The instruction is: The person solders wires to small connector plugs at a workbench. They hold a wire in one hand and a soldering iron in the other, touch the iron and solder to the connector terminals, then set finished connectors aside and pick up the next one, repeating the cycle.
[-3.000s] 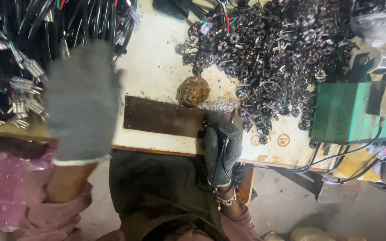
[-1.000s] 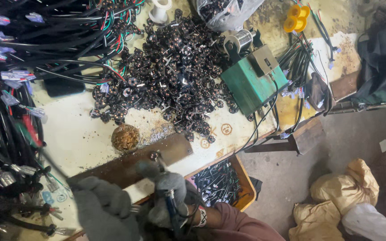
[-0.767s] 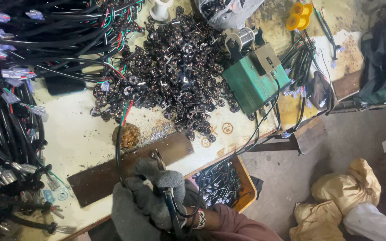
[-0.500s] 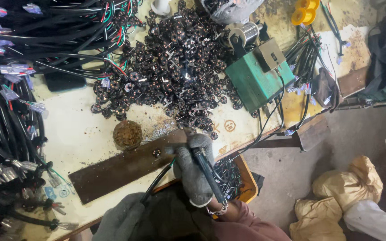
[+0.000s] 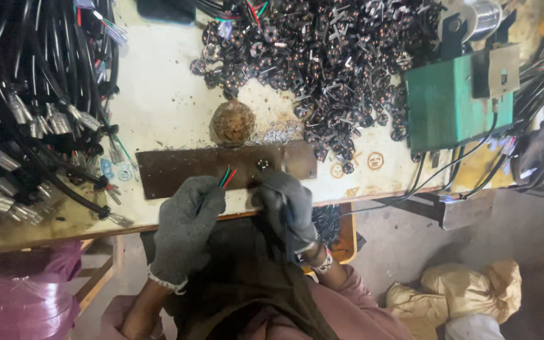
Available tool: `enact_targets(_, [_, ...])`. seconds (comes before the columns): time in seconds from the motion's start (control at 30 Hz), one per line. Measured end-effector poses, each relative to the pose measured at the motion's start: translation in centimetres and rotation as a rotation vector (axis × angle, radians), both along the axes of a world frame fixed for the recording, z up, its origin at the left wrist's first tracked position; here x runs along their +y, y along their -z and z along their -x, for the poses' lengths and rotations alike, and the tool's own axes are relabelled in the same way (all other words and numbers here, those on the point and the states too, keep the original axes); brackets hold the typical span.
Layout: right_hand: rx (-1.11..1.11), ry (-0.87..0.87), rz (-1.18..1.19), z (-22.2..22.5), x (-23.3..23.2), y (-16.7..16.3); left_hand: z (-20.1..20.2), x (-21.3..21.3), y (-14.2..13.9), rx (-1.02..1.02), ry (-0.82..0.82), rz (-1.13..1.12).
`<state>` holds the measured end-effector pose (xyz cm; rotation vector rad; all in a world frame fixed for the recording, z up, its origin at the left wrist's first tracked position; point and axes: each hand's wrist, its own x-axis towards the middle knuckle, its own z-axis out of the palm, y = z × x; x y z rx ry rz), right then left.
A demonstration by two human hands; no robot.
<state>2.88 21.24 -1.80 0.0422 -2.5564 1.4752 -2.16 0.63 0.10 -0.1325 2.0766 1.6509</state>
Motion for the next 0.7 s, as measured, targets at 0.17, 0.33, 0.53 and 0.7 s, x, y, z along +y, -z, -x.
enact_targets(0.17, [0.036, 0.178, 0.073, 1.0, -1.5, 0.6, 0.6, 0.7, -0.7, 0.091, -0.015, -0.013])
enact_targets(0.33, [-0.062, 0.081, 0.195, 2.1, -1.9, -1.0, 0.8, 0.9, -2.1, 0.108, 0.068, 0.067])
enact_targets(0.53, [-0.093, 0.046, 0.301, 2.1, -2.0, -0.4, 0.3, 1.5, -2.2, 0.453, -0.007, 0.037])
enact_targets(0.7, [-0.155, 0.129, 0.359, 1.8, -1.7, -0.2, -0.1, 1.5, -1.7, 0.507, -0.01, 0.065])
